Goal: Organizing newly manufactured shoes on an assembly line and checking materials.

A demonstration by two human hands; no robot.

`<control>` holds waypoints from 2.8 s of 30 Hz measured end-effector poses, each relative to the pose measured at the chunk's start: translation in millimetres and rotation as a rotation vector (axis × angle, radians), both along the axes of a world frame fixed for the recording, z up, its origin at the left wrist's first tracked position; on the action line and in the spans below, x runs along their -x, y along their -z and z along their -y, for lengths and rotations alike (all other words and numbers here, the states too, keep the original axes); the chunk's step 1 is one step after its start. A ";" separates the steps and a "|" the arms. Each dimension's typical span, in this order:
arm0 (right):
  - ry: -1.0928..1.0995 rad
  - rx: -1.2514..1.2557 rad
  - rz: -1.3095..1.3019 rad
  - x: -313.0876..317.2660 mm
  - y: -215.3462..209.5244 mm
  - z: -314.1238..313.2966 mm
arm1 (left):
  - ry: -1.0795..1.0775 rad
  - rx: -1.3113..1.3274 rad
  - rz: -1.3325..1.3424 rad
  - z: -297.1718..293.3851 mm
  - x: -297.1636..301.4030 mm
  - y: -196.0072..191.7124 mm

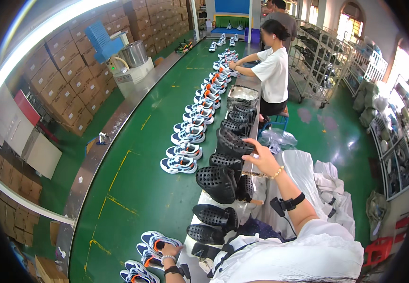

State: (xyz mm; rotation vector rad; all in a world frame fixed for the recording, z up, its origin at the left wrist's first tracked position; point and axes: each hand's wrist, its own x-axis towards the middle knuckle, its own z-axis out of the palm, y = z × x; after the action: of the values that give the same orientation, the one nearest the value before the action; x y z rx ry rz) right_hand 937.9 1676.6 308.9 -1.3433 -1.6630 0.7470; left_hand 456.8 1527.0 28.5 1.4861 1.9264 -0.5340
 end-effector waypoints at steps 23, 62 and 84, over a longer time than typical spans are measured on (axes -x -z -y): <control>-0.838 -0.113 0.869 404.2 195.9 148.6 | -0.475 -0.755 -0.148 125.1 -10.3 -8.3; -0.959 0.055 0.698 361.2 277.9 205.3 | -1.169 -0.896 0.376 212.4 25.6 21.9; -1.058 0.607 -0.162 318.2 131.0 205.4 | -0.974 -0.842 1.073 194.9 -12.1 -137.0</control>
State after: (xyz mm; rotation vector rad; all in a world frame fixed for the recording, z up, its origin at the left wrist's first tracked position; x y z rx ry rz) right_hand 619.7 1471.2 177.9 -0.6123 -2.0510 2.0285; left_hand 468.9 1332.1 165.5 0.6898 1.6357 1.3536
